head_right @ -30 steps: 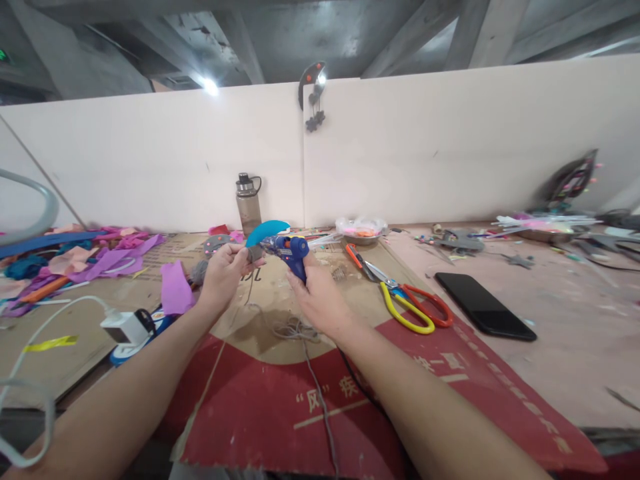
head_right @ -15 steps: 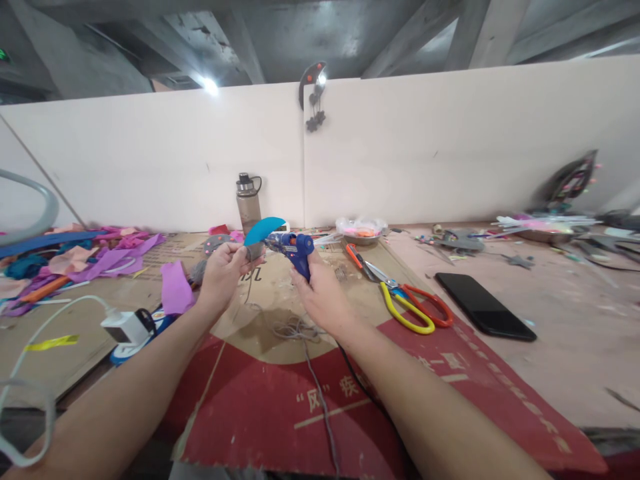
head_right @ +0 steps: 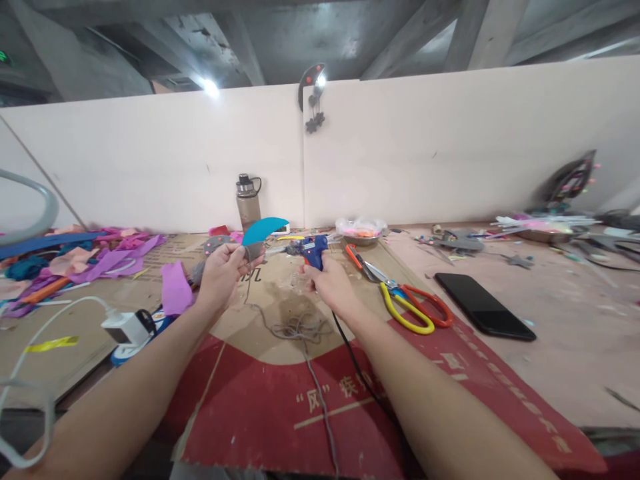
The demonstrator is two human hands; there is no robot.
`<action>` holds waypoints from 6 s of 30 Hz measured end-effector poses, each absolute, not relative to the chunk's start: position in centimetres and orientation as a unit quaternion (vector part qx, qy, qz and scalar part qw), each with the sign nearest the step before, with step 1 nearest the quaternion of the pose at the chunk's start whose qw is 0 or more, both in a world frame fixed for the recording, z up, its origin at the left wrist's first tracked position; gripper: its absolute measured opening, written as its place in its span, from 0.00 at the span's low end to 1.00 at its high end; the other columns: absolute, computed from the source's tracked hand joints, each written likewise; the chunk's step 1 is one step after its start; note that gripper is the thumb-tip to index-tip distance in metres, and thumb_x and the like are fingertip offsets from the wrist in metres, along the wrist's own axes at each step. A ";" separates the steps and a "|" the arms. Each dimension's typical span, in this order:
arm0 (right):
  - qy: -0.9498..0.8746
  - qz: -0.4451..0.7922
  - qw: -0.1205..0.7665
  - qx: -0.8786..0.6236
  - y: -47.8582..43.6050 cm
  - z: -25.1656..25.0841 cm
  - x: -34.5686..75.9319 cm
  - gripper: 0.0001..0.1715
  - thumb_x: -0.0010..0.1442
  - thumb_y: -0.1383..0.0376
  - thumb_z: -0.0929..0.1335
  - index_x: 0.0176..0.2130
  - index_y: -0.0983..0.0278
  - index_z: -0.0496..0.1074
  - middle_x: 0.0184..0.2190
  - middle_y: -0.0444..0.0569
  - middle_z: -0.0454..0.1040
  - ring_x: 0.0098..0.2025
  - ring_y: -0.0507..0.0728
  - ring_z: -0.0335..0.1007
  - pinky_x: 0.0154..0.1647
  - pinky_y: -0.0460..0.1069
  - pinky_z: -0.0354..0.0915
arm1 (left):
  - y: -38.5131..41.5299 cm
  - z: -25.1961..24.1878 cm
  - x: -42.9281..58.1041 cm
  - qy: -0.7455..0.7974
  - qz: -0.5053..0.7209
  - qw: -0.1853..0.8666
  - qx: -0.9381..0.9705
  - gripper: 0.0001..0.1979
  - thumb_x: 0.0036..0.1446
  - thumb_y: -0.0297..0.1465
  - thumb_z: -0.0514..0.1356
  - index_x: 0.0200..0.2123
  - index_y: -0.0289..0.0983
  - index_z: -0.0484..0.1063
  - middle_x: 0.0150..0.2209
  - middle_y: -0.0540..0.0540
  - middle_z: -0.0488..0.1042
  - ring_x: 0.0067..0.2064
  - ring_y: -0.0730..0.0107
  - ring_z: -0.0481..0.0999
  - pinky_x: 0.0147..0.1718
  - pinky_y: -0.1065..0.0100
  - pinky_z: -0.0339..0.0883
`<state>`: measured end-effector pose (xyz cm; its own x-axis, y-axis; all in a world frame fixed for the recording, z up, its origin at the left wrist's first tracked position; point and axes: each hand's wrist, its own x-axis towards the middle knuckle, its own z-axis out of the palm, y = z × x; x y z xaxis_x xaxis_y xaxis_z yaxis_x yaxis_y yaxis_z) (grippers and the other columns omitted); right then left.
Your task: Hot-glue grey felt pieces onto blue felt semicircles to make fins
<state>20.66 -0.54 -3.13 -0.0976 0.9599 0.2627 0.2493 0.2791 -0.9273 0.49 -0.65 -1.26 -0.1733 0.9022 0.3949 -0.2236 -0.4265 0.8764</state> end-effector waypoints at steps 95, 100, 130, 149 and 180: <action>-0.581 0.500 0.581 -0.273 -1.5 -0.8 16.2 0.13 0.51 0.55 0.68 0.26 0.62 0.66 0.17 0.38 0.62 0.18 0.47 0.53 0.19 0.43 0.53 | -2.8 -0.3 2.4 0.350 0.568 0.570 0.479 0.06 0.51 0.30 0.61 0.31 0.34 0.68 0.31 0.44 0.77 0.30 0.71 0.78 0.22 0.76 0.69; -0.546 0.525 0.597 -0.264 -1.7 -0.7 15.9 0.12 0.50 0.57 0.69 0.26 0.62 0.66 0.18 0.38 0.62 0.19 0.46 0.54 0.20 0.44 0.58 | -3.1 -0.4 2.8 0.309 0.563 0.560 0.523 0.10 0.52 0.34 0.62 0.33 0.35 0.65 0.33 0.44 0.76 0.34 0.66 0.78 0.23 0.73 0.66; -0.696 0.208 0.563 -0.395 -2.5 -0.8 16.4 0.07 0.55 0.63 0.65 0.30 0.63 0.72 0.19 0.40 0.64 0.23 0.50 0.57 0.26 0.47 0.54 | -3.4 -0.4 2.9 0.450 0.568 0.296 0.622 0.07 0.48 0.33 0.63 0.24 0.37 0.69 0.22 0.52 0.68 0.26 0.73 0.66 0.27 0.71 0.59; -0.609 0.345 0.590 -0.402 -2.1 -1.2 16.1 0.09 0.51 0.61 0.68 0.28 0.64 0.67 0.18 0.38 0.58 0.20 0.47 0.50 0.20 0.45 0.48 | -2.8 -1.3 2.7 0.382 0.622 0.371 0.574 0.07 0.47 0.33 0.64 0.27 0.36 0.70 0.27 0.51 0.72 0.30 0.75 0.69 0.32 0.72 0.62; -0.615 0.345 0.583 -0.403 -0.7 -1.8 16.5 0.09 0.50 0.61 0.67 0.30 0.64 0.69 0.19 0.39 0.61 0.22 0.49 0.53 0.23 0.45 0.51 | -2.7 -0.5 1.8 0.363 0.562 0.559 0.491 0.11 0.44 0.33 0.67 0.26 0.33 0.69 0.30 0.47 0.75 0.35 0.69 0.77 0.40 0.63 0.72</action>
<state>16.53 -0.74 -1.79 0.0055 0.8982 0.4395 0.0933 0.4371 -0.8945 1.81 -2.67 -0.45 0.1057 0.9837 0.1454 -0.2714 -0.1121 0.9559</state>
